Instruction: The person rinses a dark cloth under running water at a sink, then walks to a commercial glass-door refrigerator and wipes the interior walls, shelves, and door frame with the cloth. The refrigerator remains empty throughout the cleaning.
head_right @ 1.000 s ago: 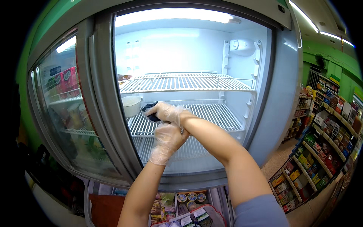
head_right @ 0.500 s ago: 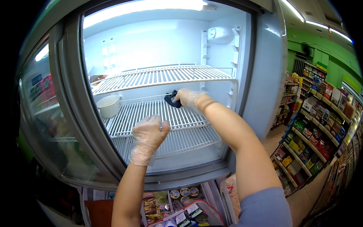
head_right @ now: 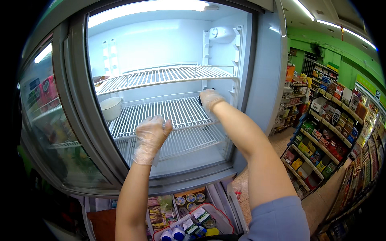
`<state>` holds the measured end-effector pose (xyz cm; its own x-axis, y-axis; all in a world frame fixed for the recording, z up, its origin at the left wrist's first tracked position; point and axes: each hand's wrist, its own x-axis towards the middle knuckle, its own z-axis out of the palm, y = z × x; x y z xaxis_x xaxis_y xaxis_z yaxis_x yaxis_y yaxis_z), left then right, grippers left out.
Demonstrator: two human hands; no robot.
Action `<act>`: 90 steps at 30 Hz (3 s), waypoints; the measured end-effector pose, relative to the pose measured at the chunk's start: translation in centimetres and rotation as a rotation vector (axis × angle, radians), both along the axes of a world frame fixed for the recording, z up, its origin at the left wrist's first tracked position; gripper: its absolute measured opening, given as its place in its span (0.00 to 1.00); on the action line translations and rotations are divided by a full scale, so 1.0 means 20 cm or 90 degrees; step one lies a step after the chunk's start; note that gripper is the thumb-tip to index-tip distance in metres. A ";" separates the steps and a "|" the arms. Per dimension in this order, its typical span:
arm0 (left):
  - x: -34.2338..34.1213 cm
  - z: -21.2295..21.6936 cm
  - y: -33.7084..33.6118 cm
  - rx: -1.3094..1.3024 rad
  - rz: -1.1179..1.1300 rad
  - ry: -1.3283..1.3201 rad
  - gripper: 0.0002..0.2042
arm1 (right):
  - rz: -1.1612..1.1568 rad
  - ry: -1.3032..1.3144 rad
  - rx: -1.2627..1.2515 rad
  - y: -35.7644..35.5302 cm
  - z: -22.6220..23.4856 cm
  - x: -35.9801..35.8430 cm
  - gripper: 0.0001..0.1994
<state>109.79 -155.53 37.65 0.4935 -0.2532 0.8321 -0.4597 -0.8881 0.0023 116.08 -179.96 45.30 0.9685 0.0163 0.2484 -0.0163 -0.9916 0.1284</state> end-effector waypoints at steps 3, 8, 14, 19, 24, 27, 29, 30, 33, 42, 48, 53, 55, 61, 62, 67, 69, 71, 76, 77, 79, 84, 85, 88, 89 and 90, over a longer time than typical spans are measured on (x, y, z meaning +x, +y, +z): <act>-0.01 0.00 0.04 0.002 0.008 0.007 0.25 | 0.022 0.081 -0.217 0.18 0.09 -0.25 0.11; 0.05 -0.05 0.02 -0.004 -0.009 -0.068 0.34 | -0.034 0.123 -0.188 0.25 0.09 -0.35 0.14; 0.04 -0.04 0.01 0.006 0.004 -0.073 0.32 | 0.007 0.049 0.020 0.19 0.13 -0.50 0.15; 0.01 -0.01 0.00 0.006 -0.013 -0.012 0.27 | 0.194 -0.028 0.869 0.04 0.07 -0.67 0.21; -0.04 0.02 0.05 0.066 -0.004 -0.230 0.22 | 0.244 -0.082 1.467 0.06 -0.25 -0.88 0.16; -0.18 -0.03 0.03 -0.183 -0.197 0.013 0.25 | 0.012 -0.044 1.563 0.13 -0.27 -1.15 0.18; -0.39 -0.07 -0.06 -0.470 -0.426 0.349 0.27 | 0.252 0.207 1.699 0.08 -0.34 -1.24 0.23; -0.47 -0.12 -0.09 -0.612 -0.499 0.468 0.27 | 0.299 0.133 1.618 0.11 -0.37 -1.29 0.23; -0.72 -0.28 -0.20 -0.823 -0.596 0.594 0.29 | 0.325 0.052 1.466 0.20 -0.42 -1.40 0.23; -0.76 -0.28 -0.17 -0.843 -0.515 0.725 0.12 | 0.092 -0.249 0.921 0.22 -0.89 -1.27 0.28; -0.86 -0.06 -0.34 -0.160 -0.378 0.575 0.19 | 0.293 0.055 1.630 0.34 -0.83 -1.33 0.23; -0.68 0.04 -0.25 -0.181 -0.390 0.131 0.17 | 0.274 -0.034 1.832 0.28 -0.68 -1.07 0.23; -0.48 0.09 -0.19 -0.026 -0.253 -0.024 0.19 | 0.461 -0.036 1.841 0.22 -0.76 -0.86 0.22; -0.13 0.10 -0.14 0.137 -0.092 0.131 0.22 | 0.501 -0.094 2.032 0.28 -0.60 -0.51 0.21; -0.13 0.09 -0.16 0.129 -0.085 0.084 0.21 | 0.535 -0.112 2.016 0.27 -0.58 -0.47 0.21; -0.13 0.10 -0.15 0.138 -0.042 0.159 0.23 | 0.356 -0.350 2.003 0.26 -0.58 -0.16 0.18; -0.12 0.11 -0.19 0.131 -0.071 0.141 0.23 | 0.848 -0.220 1.790 0.15 -0.76 0.07 0.20; -0.11 0.09 -0.19 0.127 -0.068 0.120 0.22 | 0.852 -0.188 1.768 0.18 -0.75 0.18 0.20; -0.09 0.07 -0.16 0.105 -0.069 0.103 0.20 | 0.736 -0.051 1.785 0.43 -0.72 0.25 0.20; -0.10 0.09 -0.19 0.110 -0.080 0.102 0.20 | 0.716 -0.032 1.770 0.45 -0.73 0.22 0.20; -0.10 0.08 -0.16 0.114 -0.057 0.112 0.20 | 0.683 0.081 1.764 0.64 -0.78 0.21 0.20; -0.08 0.07 -0.15 0.134 -0.063 0.100 0.23 | 0.672 0.247 1.680 0.93 -0.83 0.17 0.19; -0.08 0.07 -0.16 0.130 -0.069 0.114 0.22 | 0.676 0.269 1.665 0.98 -0.84 0.17 0.19; -0.07 0.05 -0.17 0.057 -0.115 0.068 0.20 | 0.699 0.319 1.625 1.08 -0.84 0.18 0.19; -0.07 0.05 -0.17 0.053 -0.114 0.073 0.20 | 0.706 0.334 1.616 1.10 -0.84 0.19 0.19; -0.07 0.05 -0.16 0.049 -0.112 0.077 0.20 | 0.707 0.347 1.613 1.11 -0.85 0.19 0.19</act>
<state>108.34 -158.74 38.66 0.5306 -0.4051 0.7446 -0.6082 -0.7938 0.0015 119.94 -157.66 28.40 0.7950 0.4002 0.4558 -0.1255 0.8437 -0.5220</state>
